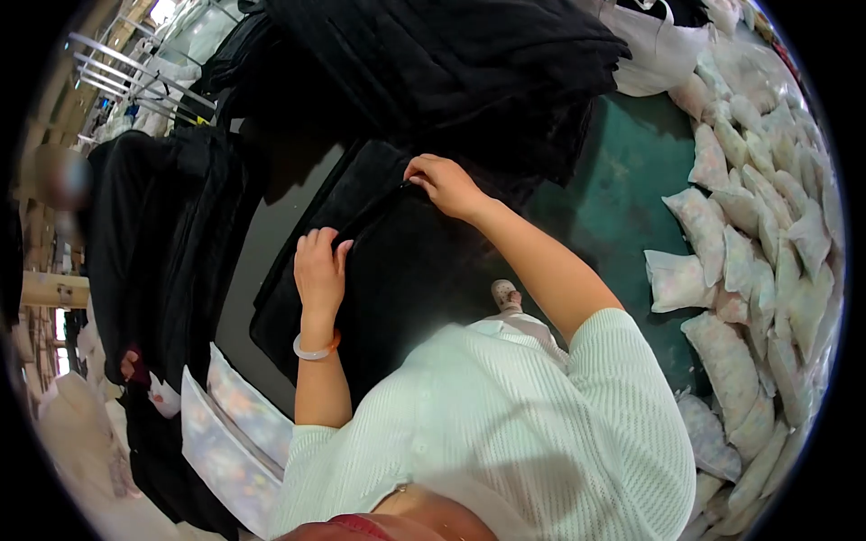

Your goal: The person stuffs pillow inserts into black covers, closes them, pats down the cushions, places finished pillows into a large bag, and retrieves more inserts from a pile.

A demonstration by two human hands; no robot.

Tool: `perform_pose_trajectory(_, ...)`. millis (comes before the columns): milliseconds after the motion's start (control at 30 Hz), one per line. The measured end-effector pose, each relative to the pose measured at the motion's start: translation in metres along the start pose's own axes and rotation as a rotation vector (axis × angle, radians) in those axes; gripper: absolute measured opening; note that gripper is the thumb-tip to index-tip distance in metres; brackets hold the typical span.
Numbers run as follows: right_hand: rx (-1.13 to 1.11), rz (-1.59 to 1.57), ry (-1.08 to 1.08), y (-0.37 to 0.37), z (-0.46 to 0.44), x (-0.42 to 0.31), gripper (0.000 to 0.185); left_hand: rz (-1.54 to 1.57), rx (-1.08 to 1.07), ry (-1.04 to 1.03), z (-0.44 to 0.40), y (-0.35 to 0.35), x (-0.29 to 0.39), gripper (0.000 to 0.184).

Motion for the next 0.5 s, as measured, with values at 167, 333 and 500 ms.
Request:
perform_pose_trajectory(167, 0.07, -0.02, -0.028, 0.002, 0.001, 0.007, 0.009, 0.153, -0.048, -0.418, -0.056, -0.017, 0.098, 0.02)
perform_pose_trajectory(333, 0.39, -0.014, -0.065, 0.03, 0.025, 0.03, 0.012, 0.089, -0.104, -0.425, -0.066, -0.07, 0.09, 0.022)
perform_pose_trajectory(500, 0.285, 0.021, -0.151, 0.023, 0.032, 0.043, 0.018, 0.037, -0.126, -0.452, -0.063, -0.069, 0.093, 0.027)
Point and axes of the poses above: each hand's wrist, its own z-axis away from the middle knuckle, its own y-axis out of the back of the hand, x = y × z, the point moved 10 cm from there along -z, towards the middle knuckle, and after that the axes turned 2 degrees about z, right-handed, at the moved point
